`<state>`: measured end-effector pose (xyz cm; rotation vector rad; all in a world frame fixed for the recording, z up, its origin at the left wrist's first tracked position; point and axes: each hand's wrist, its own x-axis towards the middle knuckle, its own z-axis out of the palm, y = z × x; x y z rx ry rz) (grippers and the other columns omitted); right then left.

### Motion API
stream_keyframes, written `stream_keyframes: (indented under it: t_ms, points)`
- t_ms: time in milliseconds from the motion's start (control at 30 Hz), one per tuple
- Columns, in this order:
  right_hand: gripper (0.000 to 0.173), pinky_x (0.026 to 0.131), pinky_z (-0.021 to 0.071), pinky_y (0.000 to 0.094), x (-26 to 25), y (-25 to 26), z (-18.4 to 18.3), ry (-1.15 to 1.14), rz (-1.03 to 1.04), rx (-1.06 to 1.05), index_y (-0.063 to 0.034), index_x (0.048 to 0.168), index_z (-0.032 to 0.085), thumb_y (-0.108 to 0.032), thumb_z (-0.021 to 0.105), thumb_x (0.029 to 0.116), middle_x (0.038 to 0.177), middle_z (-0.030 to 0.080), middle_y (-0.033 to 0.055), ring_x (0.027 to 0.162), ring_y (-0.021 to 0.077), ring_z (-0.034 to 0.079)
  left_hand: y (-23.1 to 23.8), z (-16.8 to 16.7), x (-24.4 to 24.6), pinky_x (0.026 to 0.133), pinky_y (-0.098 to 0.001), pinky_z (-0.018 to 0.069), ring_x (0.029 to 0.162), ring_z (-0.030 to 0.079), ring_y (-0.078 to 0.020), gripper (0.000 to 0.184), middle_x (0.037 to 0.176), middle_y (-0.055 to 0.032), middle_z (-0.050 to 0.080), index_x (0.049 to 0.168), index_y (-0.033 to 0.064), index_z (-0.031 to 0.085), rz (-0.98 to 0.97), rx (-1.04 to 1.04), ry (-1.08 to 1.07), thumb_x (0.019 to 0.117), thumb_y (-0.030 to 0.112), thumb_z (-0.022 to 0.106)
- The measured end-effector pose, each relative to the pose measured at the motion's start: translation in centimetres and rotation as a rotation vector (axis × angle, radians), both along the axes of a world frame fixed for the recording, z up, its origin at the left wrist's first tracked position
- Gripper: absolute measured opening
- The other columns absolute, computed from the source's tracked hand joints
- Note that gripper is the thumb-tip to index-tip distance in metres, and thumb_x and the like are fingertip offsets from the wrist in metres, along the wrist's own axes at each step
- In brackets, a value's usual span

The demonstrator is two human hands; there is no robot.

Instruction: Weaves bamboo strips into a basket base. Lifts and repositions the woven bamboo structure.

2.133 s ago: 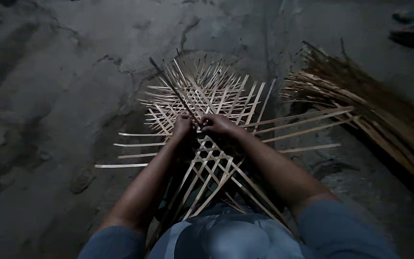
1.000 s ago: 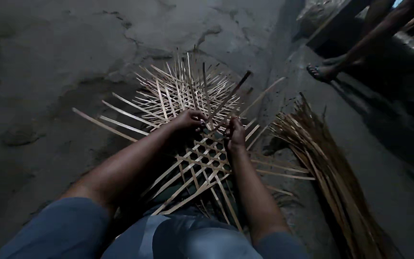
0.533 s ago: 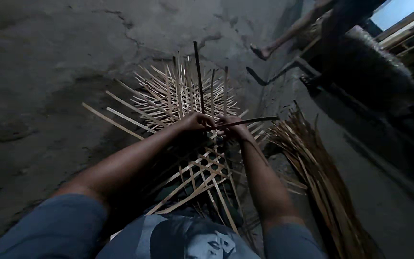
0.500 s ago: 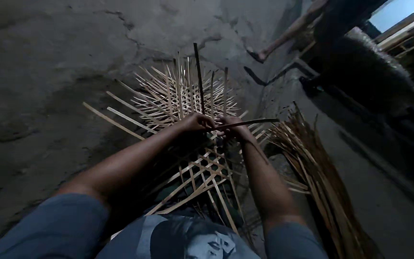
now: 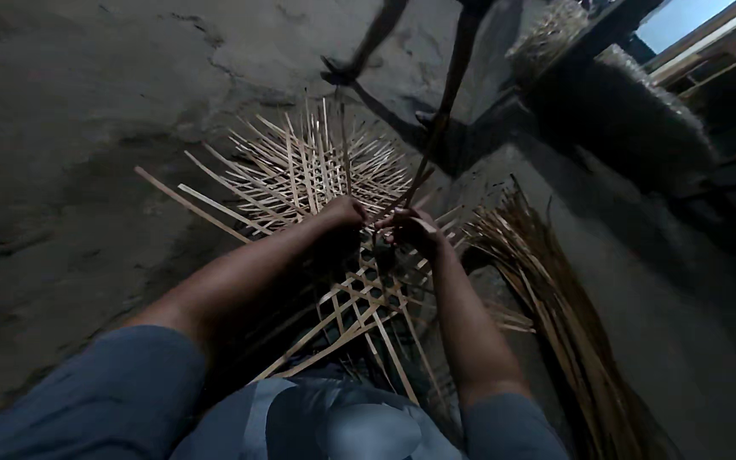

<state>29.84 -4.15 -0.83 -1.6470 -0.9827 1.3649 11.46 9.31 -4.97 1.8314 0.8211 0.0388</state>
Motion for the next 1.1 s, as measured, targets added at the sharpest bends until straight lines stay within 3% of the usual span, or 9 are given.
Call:
stream_keyframes:
  t_ms: [100, 167, 267, 333, 467, 600, 833, 1000, 1100]
  points:
    - [0.047, 0.073, 0.0611, 0.0338, 0.7, -0.6, -1.1, 0.084, 0.03, 0.112, -0.0006, 0.104, 0.067, -0.032, 0.033, 0.1068, 0.107, 0.076, 0.013, 0.085, 0.0188, 0.074, -0.9, 0.4, 0.6, 0.089, -0.0691, 0.0497, 0.106, 0.067, -0.0418, 0.025, 0.111, -0.0204, 0.071, 0.114, 0.0138, 0.075, 0.017, 0.132, 0.134, 0.0911, 0.024, 0.07]
    - [0.045, 0.079, 0.0614, 0.0363, 1.1, -0.6, -1.4, 0.099, 0.077, 0.155, -0.0019, 0.106, 0.069, -0.035, 0.038, 0.1053, 0.11, 0.076, 0.0116, 0.093, 0.0198, 0.073, -1.7, 0.6, 0.9, 0.085, -0.0705, 0.0503, 0.104, 0.066, -0.0457, 0.029, 0.108, -0.0246, 0.07, 0.109, 0.0059, 0.074, 0.037, 0.206, 0.194, 0.0898, 0.028, 0.07]
    - [0.046, 0.072, 0.0617, 0.0359, -0.1, -0.4, -1.1, -0.03, -0.005, 0.165, -0.0116, 0.152, 0.048, -0.023, 0.044, 0.1071, 0.138, 0.064, 0.0125, 0.098, 0.0218, 0.073, -1.9, 0.2, 0.8, 0.091, -0.0689, 0.0496, 0.108, 0.066, -0.0451, 0.03, 0.112, -0.025, 0.069, 0.117, 0.0033, 0.071, -0.01, 0.236, 0.141, 0.0944, 0.023, 0.067]
    - [0.064, 0.08, 0.0627, 0.0389, -1.7, -1.4, -0.4, -0.241, -0.193, 0.218, -0.0132, 0.161, 0.032, -0.014, 0.058, 0.1031, 0.151, 0.051, 0.0139, 0.106, 0.0228, 0.071, -2.0, -0.2, -0.6, 0.093, -0.0623, 0.0507, 0.106, 0.067, -0.0394, 0.03, 0.115, -0.0221, 0.07, 0.125, 0.0083, 0.069, 0.01, 0.273, -0.019, 0.0974, 0.019, 0.065]
    - [0.031, 0.083, 0.0598, 0.0458, -4.4, -6.3, -1.5, -0.723, -0.358, 0.22, -0.0087, 0.127, 0.066, -0.025, 0.066, 0.1008, 0.119, 0.07, 0.0126, 0.097, 0.0239, 0.07, -6.3, -0.6, -4.8, 0.096, -0.0577, 0.0532, 0.121, 0.058, -0.0448, 0.06, 0.152, -0.0302, 0.039, 0.147, 0.009, 0.051, 0.204, 0.6, -0.203, 0.0926, 0.02, 0.073]
    - [0.042, 0.095, 0.0562, 0.0491, -7.2, -8.3, -4.1, -0.882, -0.207, 0.034, -0.0109, 0.137, 0.062, -0.036, 0.06, 0.1029, 0.128, 0.064, 0.0161, 0.108, 0.0288, 0.068, -9.0, -1.2, -7.5, 0.105, -0.0755, 0.033, 0.144, 0.031, -0.0531, 0.086, 0.165, -0.0245, 0.022, 0.162, 0.0132, 0.026, 0.221, 0.722, 0.017, 0.0929, 0.04, 0.07]
    - [0.051, 0.098, 0.0543, 0.0518, -7.7, -7.4, -4.5, -0.993, -0.174, 0.056, -0.0076, 0.14, 0.061, -0.043, 0.059, 0.1026, 0.125, 0.064, 0.0185, 0.114, 0.0337, 0.065, -9.0, -1.2, -7.3, 0.103, -0.074, 0.0311, 0.142, 0.033, -0.0496, 0.062, 0.153, -0.0209, 0.041, 0.144, 0.0194, 0.058, 0.222, 0.744, 0.172, 0.0907, 0.05, 0.068]
    - [0.063, 0.092, 0.0569, 0.0525, -7.7, -8.1, -5.7, -1.01, -0.295, 0.008, -0.0065, 0.145, 0.056, -0.05, 0.061, 0.0993, 0.132, 0.06, 0.0215, 0.111, 0.0359, 0.066, -9.7, -2.6, -5.9, 0.103, -0.0734, 0.0319, 0.139, 0.038, -0.0471, 0.067, 0.152, -0.018, 0.043, 0.15, 0.0269, 0.052, 0.212, 0.815, 0.159, 0.0919, 0.061, 0.057]
    - [0.059, 0.093, 0.0561, 0.0489, -7.8, -8.3, -7.4, -1.077, -0.365, 0.105, -0.0082, 0.138, 0.063, -0.053, 0.059, 0.0994, 0.123, 0.064, 0.0185, 0.11, 0.0332, 0.065, -9.5, -3.5, -6.0, 0.103, -0.0707, 0.0324, 0.136, 0.042, -0.0442, 0.068, 0.144, -0.0156, 0.052, 0.151, 0.0311, 0.052, 0.235, 0.862, 0.139, 0.0923, 0.066, 0.053]
